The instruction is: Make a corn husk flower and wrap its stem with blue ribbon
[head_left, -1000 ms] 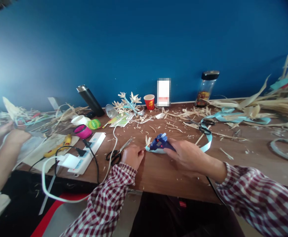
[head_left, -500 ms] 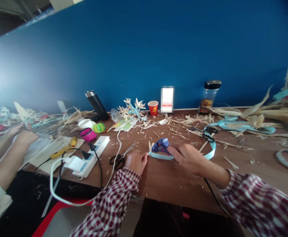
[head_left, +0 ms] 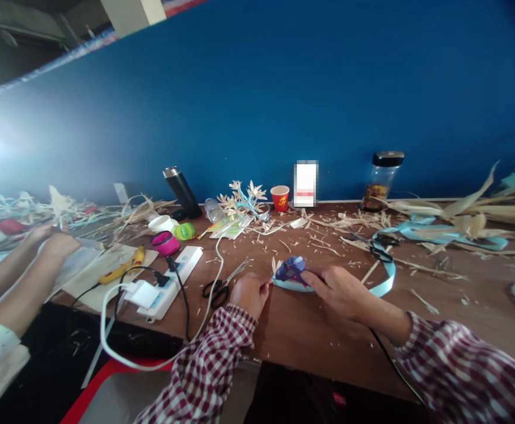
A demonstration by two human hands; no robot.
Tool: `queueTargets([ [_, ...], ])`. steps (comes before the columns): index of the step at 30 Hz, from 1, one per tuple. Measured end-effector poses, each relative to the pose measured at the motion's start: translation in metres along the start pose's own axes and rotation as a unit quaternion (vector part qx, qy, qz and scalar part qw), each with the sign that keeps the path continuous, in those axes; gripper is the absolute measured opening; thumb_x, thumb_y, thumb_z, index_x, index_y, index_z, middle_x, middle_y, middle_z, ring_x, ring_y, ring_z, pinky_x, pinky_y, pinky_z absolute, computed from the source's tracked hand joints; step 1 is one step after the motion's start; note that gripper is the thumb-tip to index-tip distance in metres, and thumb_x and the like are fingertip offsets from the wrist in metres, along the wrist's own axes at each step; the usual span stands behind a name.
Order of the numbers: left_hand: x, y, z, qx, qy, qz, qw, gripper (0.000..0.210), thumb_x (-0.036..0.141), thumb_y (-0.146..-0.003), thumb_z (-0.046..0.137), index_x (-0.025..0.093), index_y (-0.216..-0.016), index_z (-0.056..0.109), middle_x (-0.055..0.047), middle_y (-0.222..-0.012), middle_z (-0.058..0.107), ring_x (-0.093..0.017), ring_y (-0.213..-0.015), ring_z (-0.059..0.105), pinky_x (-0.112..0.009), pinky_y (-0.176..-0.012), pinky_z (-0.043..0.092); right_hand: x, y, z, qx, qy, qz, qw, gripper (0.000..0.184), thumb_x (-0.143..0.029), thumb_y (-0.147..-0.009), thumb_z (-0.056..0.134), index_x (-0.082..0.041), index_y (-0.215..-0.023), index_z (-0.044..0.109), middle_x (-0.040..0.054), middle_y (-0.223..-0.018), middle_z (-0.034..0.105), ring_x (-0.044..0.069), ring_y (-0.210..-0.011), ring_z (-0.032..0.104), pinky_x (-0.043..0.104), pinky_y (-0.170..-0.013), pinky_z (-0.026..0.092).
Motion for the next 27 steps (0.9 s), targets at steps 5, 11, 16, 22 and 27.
queueTargets([
  [5, -0.0001, -0.0006, -0.0025, 0.0, 0.011, -0.012, 1.0, 0.018, 0.014, -0.075, 0.056, 0.018, -0.084, 0.071, -0.006, -0.079, 0.067, -0.016, -0.071, 0.061, -0.028, -0.07, 0.049, -0.0025, -0.0044, -0.001, -0.021, -0.063, -0.041, 0.997, 0.042, -0.039, -0.091, 0.029, -0.018, -0.072, 0.059, 0.0041, -0.065, 0.063, 0.015, -0.058, 0.056, 0.025, -0.057, 0.036],
  [11, -0.0034, -0.0021, 0.0004, -0.005, 0.006, -0.019, 1.0, 0.017, 0.013, -0.074, 0.057, 0.018, -0.081, 0.071, -0.006, -0.079, 0.068, -0.016, -0.07, 0.061, -0.028, -0.069, 0.048, -0.0083, -0.0056, -0.0009, -0.067, -0.123, -0.069, 0.988, 0.043, -0.042, -0.091, 0.029, -0.017, -0.07, 0.057, -0.0002, -0.059, 0.058, 0.013, -0.055, 0.052, 0.024, -0.057, 0.037],
  [16, -0.0037, -0.0024, 0.0, -0.003, 0.004, -0.009, 1.0, 0.019, 0.013, -0.074, 0.055, 0.018, -0.083, 0.071, -0.005, -0.077, 0.067, -0.016, -0.069, 0.061, -0.027, -0.068, 0.048, -0.007, -0.0059, 0.0011, -0.068, -0.129, -0.072, 0.987, 0.045, -0.043, -0.091, 0.027, -0.016, -0.072, 0.057, -0.0001, -0.058, 0.058, 0.013, -0.056, 0.052, 0.025, -0.058, 0.038],
  [22, -0.0018, -0.0021, -0.0029, 0.007, 0.022, 0.003, 1.0, 0.019, 0.012, -0.072, 0.055, 0.017, -0.082, 0.071, -0.005, -0.074, 0.067, -0.015, -0.067, 0.06, -0.027, -0.068, 0.048, -0.0029, -0.0057, 0.0031, -0.058, -0.117, -0.076, 0.989, 0.045, -0.041, -0.092, 0.025, -0.017, -0.068, 0.055, 0.0015, -0.058, 0.057, 0.013, -0.054, 0.052, 0.026, -0.057, 0.04],
  [27, -0.0002, -0.0025, -0.0038, 0.013, 0.027, 0.013, 0.999, 0.019, 0.011, -0.072, 0.056, 0.017, -0.08, 0.071, -0.004, -0.072, 0.067, -0.015, -0.068, 0.06, -0.027, -0.068, 0.048, -0.0011, -0.0059, 0.0043, -0.06, -0.092, -0.074, 0.991, 0.045, -0.039, -0.093, 0.025, -0.018, -0.064, 0.052, 0.0015, -0.057, 0.056, 0.013, -0.052, 0.051, 0.026, -0.058, 0.04],
])
Point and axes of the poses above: each hand's wrist, its own y-axis away from the middle knuckle, its own z-axis out of the palm, x = y × z, the point moved 8 cm from there along -y, towards the middle knuckle
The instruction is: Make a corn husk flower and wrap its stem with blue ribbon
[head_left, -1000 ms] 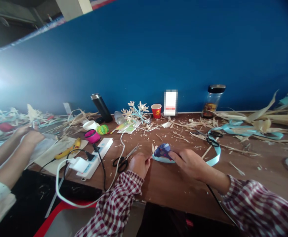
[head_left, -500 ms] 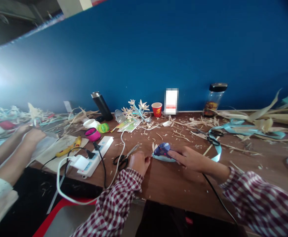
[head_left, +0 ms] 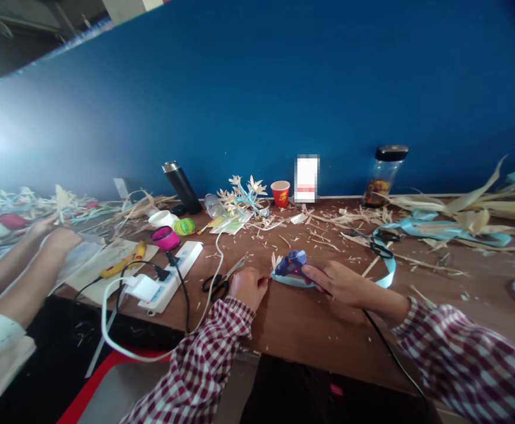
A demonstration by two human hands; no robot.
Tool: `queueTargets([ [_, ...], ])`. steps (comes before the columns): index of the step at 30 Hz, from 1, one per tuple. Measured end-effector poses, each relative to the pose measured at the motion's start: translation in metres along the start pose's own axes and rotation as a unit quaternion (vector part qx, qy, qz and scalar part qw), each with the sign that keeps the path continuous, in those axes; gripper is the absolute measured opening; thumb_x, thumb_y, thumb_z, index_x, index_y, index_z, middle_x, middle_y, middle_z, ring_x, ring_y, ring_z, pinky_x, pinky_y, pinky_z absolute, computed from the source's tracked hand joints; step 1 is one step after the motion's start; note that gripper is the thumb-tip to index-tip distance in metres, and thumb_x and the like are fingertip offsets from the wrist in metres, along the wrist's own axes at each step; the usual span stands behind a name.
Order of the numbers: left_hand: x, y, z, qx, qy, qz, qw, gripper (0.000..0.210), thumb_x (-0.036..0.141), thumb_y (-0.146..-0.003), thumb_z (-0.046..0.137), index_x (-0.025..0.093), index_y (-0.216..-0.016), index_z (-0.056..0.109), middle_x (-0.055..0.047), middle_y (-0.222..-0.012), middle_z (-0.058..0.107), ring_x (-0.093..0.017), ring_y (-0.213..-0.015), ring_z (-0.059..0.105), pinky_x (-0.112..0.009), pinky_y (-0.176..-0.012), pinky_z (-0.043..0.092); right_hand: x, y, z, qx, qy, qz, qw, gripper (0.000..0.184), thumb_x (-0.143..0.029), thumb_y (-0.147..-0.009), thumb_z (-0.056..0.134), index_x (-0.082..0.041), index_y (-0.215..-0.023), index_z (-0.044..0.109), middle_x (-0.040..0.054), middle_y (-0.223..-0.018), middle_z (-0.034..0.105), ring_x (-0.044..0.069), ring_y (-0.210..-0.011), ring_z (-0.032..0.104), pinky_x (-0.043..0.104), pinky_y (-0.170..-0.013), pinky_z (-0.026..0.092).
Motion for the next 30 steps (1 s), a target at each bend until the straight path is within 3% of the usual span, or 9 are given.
queueTargets([
  [23, -0.0034, -0.0006, 0.0046, -0.018, -0.022, -0.017, 0.999, 0.018, 0.014, -0.074, 0.055, 0.019, -0.082, 0.07, -0.004, -0.074, 0.066, -0.016, -0.067, 0.06, -0.028, -0.065, 0.048, 0.0005, 0.0007, -0.003, -0.007, 0.036, 0.025, 0.999, 0.045, -0.042, -0.092, 0.028, -0.018, -0.066, 0.055, 0.0048, -0.065, 0.062, 0.014, -0.057, 0.056, 0.023, -0.06, 0.041],
  [30, -0.0032, -0.0005, 0.0037, -0.015, -0.023, -0.022, 0.999, 0.019, 0.015, -0.075, 0.054, 0.019, -0.082, 0.071, -0.004, -0.074, 0.066, -0.015, -0.066, 0.059, -0.027, -0.064, 0.047, -0.0031, -0.0015, -0.003, 0.021, 0.022, 0.009, 1.0, 0.041, -0.038, -0.093, 0.028, -0.018, -0.069, 0.055, 0.0037, -0.064, 0.061, 0.014, -0.057, 0.055, 0.023, -0.056, 0.038],
])
Point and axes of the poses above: each hand's wrist, its own y-axis away from the middle knuckle, its own z-axis out of the palm, x = y × z, the point moved 8 cm from there along -y, towards the middle knuckle
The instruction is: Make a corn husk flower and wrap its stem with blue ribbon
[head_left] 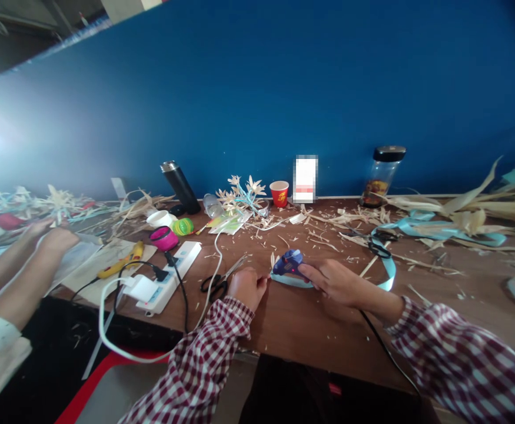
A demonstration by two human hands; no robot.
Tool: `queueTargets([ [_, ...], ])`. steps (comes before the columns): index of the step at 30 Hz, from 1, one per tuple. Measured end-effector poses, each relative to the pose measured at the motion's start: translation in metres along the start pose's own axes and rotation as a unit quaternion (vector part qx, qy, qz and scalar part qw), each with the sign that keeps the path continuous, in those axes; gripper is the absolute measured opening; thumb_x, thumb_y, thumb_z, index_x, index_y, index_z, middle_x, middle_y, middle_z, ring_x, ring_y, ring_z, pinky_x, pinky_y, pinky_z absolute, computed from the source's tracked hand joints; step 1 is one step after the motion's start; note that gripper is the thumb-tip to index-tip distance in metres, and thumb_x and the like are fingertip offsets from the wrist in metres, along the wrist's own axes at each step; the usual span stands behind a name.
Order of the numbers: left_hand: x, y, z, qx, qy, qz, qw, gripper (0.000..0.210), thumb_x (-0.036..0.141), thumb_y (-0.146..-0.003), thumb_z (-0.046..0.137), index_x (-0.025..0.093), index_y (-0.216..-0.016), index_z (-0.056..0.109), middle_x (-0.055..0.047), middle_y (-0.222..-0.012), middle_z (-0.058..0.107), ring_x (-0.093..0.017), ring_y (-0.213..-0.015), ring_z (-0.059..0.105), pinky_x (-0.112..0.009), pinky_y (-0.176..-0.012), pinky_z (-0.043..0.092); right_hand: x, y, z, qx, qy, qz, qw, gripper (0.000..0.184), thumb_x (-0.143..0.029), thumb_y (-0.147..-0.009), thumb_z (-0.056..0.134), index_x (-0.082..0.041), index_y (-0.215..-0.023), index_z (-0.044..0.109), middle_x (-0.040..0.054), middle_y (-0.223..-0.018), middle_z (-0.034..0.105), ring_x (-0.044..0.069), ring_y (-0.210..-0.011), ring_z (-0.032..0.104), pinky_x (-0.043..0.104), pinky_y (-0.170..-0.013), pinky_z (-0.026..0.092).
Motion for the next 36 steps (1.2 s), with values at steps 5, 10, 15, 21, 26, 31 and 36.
queueTargets([
  [5, -0.0018, 0.0, 0.0006, -0.006, -0.001, -0.008, 1.0, 0.019, 0.016, -0.075, 0.054, 0.019, -0.082, 0.071, -0.004, -0.071, 0.065, -0.014, -0.064, 0.058, -0.027, -0.064, 0.047, -0.0001, 0.0024, 0.0035, -0.017, -0.002, -0.008, 1.0, 0.043, -0.041, -0.093, 0.026, -0.018, -0.068, 0.053, 0.0028, -0.062, 0.058, 0.013, -0.054, 0.052, 0.023, -0.057, 0.038],
  [10, -0.0015, -0.0005, -0.0003, -0.006, -0.002, -0.003, 1.0, 0.02, 0.015, -0.074, 0.053, 0.018, -0.081, 0.071, -0.005, -0.07, 0.064, -0.015, -0.063, 0.058, -0.028, -0.064, 0.047, 0.0031, 0.0053, -0.002, -0.008, -0.004, 0.001, 1.0, 0.043, -0.041, -0.093, 0.027, -0.018, -0.065, 0.052, 0.0019, -0.059, 0.057, 0.013, -0.054, 0.052, 0.023, -0.057, 0.037],
  [15, -0.0007, -0.0011, -0.0006, 0.002, 0.01, 0.005, 1.0, 0.02, 0.014, -0.074, 0.054, 0.017, -0.082, 0.071, -0.006, -0.075, 0.067, -0.016, -0.067, 0.059, -0.027, -0.065, 0.047, 0.0051, 0.0038, -0.0012, -0.003, -0.015, 0.007, 1.0, 0.044, -0.039, -0.093, 0.027, -0.017, -0.065, 0.054, 0.0022, -0.059, 0.058, 0.012, -0.055, 0.053, 0.023, -0.057, 0.037],
  [21, 0.0006, 0.0002, -0.001, 0.009, -0.005, 0.018, 1.0, 0.019, 0.014, -0.073, 0.054, 0.018, -0.081, 0.071, -0.005, -0.071, 0.066, -0.016, -0.066, 0.058, -0.027, -0.065, 0.047, 0.0067, 0.004, 0.0011, -0.012, 0.001, 0.009, 1.0, 0.044, -0.04, -0.092, 0.028, -0.017, -0.064, 0.054, 0.0025, -0.06, 0.059, 0.012, -0.052, 0.051, 0.023, -0.055, 0.036],
  [26, -0.0013, 0.0005, -0.0009, 0.01, -0.009, 0.014, 1.0, 0.019, 0.015, -0.074, 0.054, 0.017, -0.081, 0.071, -0.005, -0.07, 0.065, -0.015, -0.064, 0.058, -0.026, -0.063, 0.046, 0.0063, 0.0048, -0.0019, -0.008, -0.006, 0.009, 1.0, 0.044, -0.04, -0.092, 0.028, -0.018, -0.065, 0.054, 0.0021, -0.06, 0.058, 0.012, -0.053, 0.051, 0.022, -0.055, 0.036],
  [31, 0.0017, -0.0004, -0.0013, 0.007, -0.004, 0.019, 1.0, 0.02, 0.014, -0.074, 0.054, 0.017, -0.083, 0.071, -0.005, -0.073, 0.067, -0.015, -0.065, 0.058, -0.025, -0.063, 0.046, 0.007, 0.001, 0.0019, 0.009, -0.003, 0.013, 1.0, 0.041, -0.041, -0.092, 0.029, -0.017, -0.072, 0.057, 0.0031, -0.064, 0.06, 0.013, -0.055, 0.053, 0.022, -0.054, 0.036],
  [36, -0.0013, -0.0006, 0.0007, -0.002, -0.005, 0.005, 1.0, 0.02, 0.014, -0.074, 0.053, 0.017, -0.084, 0.071, -0.005, -0.075, 0.067, -0.015, -0.066, 0.059, -0.025, -0.064, 0.046, 0.0052, 0.0017, 0.001, 0.01, -0.007, 0.008, 1.0, 0.041, -0.04, -0.092, 0.029, -0.017, -0.072, 0.056, 0.0029, -0.064, 0.06, 0.012, -0.055, 0.052, 0.022, -0.054, 0.035],
])
Point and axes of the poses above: each hand's wrist, its own y-axis away from the middle knuckle, its own z-axis out of the palm, x = y × z, the point moved 8 cm from there along -y, towards the middle knuckle
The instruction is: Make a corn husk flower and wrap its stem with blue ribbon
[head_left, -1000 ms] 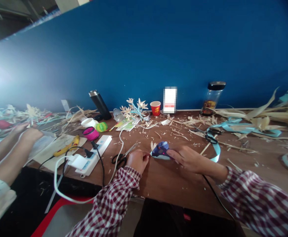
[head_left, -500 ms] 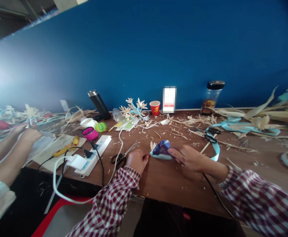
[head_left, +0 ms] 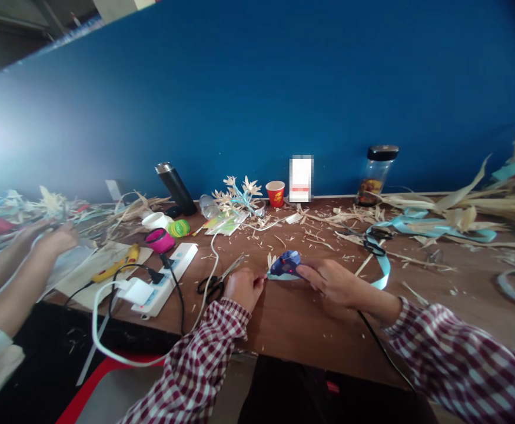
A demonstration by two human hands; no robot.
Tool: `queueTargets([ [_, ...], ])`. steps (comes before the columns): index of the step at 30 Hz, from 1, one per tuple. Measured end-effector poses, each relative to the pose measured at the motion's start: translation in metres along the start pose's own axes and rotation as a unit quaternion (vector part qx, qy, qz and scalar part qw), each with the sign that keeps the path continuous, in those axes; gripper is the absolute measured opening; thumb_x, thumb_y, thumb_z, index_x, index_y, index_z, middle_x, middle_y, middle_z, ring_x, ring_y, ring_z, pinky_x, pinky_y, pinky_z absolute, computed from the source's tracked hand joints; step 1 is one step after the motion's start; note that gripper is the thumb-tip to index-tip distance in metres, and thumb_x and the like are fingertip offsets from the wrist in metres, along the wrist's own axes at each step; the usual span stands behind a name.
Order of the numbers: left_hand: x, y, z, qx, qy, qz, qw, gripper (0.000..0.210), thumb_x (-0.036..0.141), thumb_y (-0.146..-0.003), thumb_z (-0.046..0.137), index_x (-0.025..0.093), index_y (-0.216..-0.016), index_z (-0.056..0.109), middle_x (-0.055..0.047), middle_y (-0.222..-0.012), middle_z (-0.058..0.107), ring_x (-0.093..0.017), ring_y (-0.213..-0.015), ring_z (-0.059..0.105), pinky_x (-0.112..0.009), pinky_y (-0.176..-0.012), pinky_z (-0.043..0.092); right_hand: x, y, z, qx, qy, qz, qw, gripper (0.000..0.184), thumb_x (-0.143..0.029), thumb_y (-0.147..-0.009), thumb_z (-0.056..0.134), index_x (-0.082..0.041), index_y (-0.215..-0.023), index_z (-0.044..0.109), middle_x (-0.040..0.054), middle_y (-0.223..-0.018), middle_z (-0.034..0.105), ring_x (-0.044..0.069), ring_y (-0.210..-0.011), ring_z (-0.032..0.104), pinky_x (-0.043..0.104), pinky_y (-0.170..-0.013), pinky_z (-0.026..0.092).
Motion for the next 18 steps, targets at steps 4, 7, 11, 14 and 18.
queueTargets([
  [4, -0.0028, 0.0001, 0.0008, -0.007, 0.004, -0.017, 1.0, 0.021, 0.015, -0.075, 0.052, 0.018, -0.083, 0.071, -0.004, -0.077, 0.067, -0.014, -0.065, 0.059, -0.025, -0.064, 0.046, -0.0011, 0.0023, -0.0026, 0.002, -0.001, 0.006, 1.0, 0.043, -0.04, -0.092, 0.028, -0.017, -0.066, 0.053, 0.0021, -0.06, 0.058, 0.012, -0.053, 0.051, 0.022, -0.054, 0.035],
  [7, -0.0003, -0.0006, 0.0002, -0.009, -0.008, -0.008, 1.0, 0.021, 0.016, -0.075, 0.052, 0.018, -0.083, 0.071, -0.005, -0.074, 0.066, -0.015, -0.065, 0.058, -0.025, -0.063, 0.045, -0.0027, 0.0024, 0.0011, -0.001, 0.0, -0.004, 1.0, 0.042, -0.04, -0.092, 0.027, -0.018, -0.067, 0.052, 0.0016, -0.06, 0.057, 0.011, -0.053, 0.051, 0.022, -0.054, 0.036],
  [11, 0.001, -0.0008, -0.0003, -0.008, -0.015, -0.005, 1.0, 0.021, 0.016, -0.074, 0.053, 0.018, -0.085, 0.071, -0.005, -0.073, 0.065, -0.016, -0.066, 0.058, -0.027, -0.064, 0.046, 0.0, 0.0021, 0.007, -0.01, 0.006, -0.002, 1.0, 0.044, -0.043, -0.092, 0.027, -0.018, -0.065, 0.051, 0.0017, -0.059, 0.056, 0.012, -0.053, 0.051, 0.022, -0.055, 0.036],
  [14, 0.0001, 0.0, 0.0001, -0.006, -0.002, -0.008, 1.0, 0.02, 0.016, -0.074, 0.053, 0.019, -0.083, 0.071, -0.004, -0.073, 0.065, -0.015, -0.065, 0.058, -0.026, -0.065, 0.046, 0.0015, 0.0033, 0.0059, -0.018, 0.004, 0.009, 1.0, 0.043, -0.043, -0.092, 0.027, -0.018, -0.066, 0.052, 0.0022, -0.06, 0.057, 0.012, -0.053, 0.052, 0.022, -0.055, 0.036],
  [18, -0.0003, 0.0005, 0.0002, -0.001, 0.004, -0.008, 1.0, 0.02, 0.015, -0.075, 0.053, 0.02, -0.082, 0.071, -0.003, -0.074, 0.066, -0.014, -0.065, 0.059, -0.025, -0.065, 0.046, -0.0032, 0.0052, -0.0002, -0.022, -0.008, 0.001, 1.0, 0.044, -0.04, -0.093, 0.026, -0.018, -0.067, 0.053, 0.0027, -0.061, 0.059, 0.011, -0.053, 0.051, 0.022, -0.054, 0.036],
])
Point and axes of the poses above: each hand's wrist, its own y-axis away from the middle knuckle, its own z-axis out of the palm, x = y × z, the point moved 8 cm from there along -y, towards the middle knuckle
